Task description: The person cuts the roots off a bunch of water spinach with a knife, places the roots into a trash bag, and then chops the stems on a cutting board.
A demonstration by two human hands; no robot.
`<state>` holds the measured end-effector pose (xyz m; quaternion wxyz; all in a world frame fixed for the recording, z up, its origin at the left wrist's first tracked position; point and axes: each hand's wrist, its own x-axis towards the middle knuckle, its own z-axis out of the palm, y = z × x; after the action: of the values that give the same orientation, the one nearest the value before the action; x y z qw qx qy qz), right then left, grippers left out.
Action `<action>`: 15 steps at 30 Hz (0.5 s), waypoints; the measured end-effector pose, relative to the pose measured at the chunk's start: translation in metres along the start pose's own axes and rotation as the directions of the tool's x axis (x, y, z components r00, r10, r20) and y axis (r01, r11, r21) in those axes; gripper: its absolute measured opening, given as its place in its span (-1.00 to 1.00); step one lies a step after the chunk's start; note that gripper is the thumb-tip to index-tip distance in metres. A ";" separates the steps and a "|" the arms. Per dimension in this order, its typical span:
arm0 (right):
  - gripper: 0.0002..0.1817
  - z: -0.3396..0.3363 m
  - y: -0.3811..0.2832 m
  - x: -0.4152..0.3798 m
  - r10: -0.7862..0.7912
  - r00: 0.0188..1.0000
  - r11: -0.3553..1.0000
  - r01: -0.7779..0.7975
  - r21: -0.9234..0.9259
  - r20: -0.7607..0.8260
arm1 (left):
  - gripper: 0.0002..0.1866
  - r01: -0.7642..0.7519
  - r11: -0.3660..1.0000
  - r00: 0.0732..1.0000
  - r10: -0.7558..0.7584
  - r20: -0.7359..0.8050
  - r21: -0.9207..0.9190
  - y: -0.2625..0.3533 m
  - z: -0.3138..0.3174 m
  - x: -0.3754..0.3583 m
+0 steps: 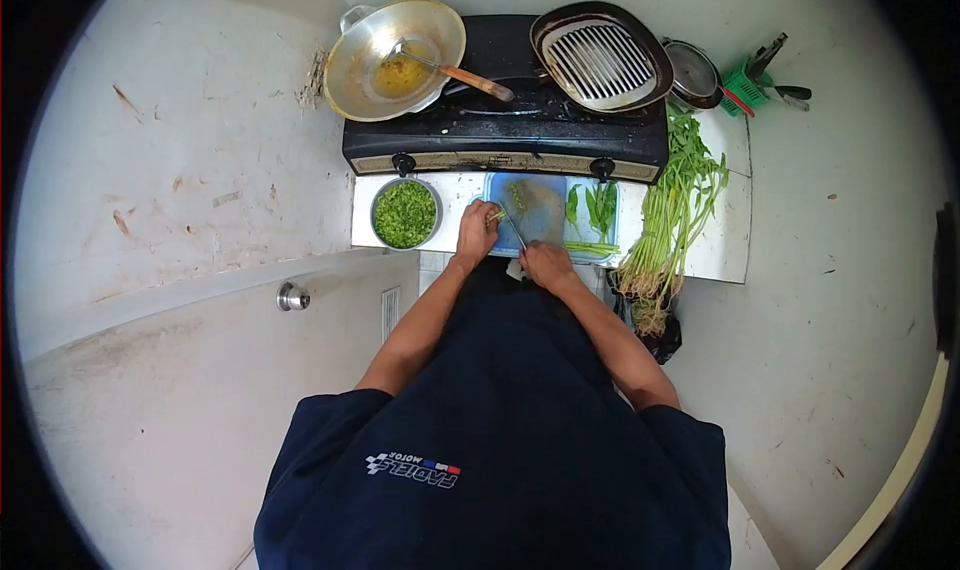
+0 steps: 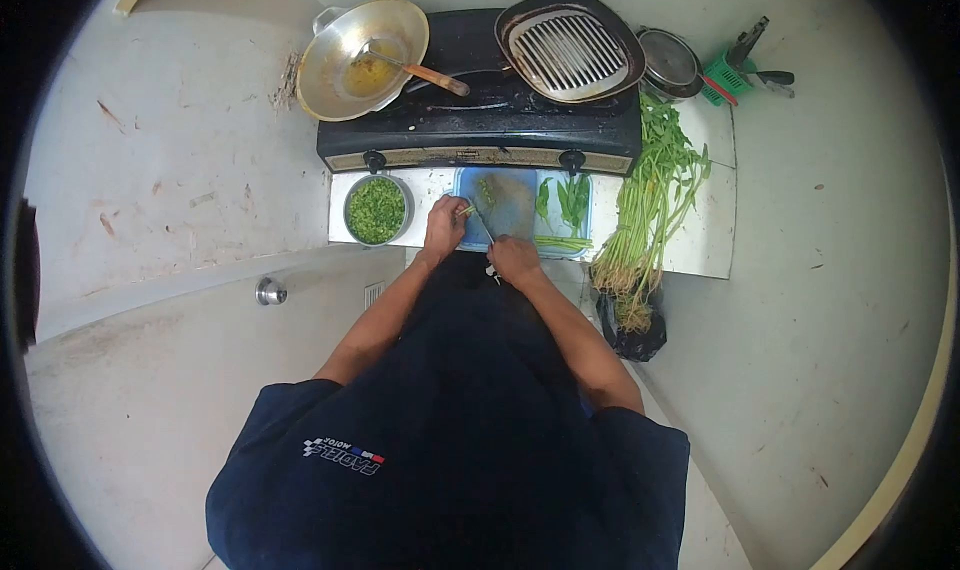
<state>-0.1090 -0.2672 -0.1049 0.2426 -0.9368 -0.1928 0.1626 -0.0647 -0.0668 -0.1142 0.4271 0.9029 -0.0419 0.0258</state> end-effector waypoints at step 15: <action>-0.55 -0.006 -0.004 0.008 0.048 0.996 0.999 -0.046 -0.028 0.073 | -0.86 -0.036 0.999 0.998 0.036 -0.041 0.001 -0.003 0.004 -0.001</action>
<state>-0.1010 -0.2627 -0.0992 0.2189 -0.9376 -0.1817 0.2001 -0.0649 -0.0683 -0.1194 0.4273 0.9012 -0.0495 0.0522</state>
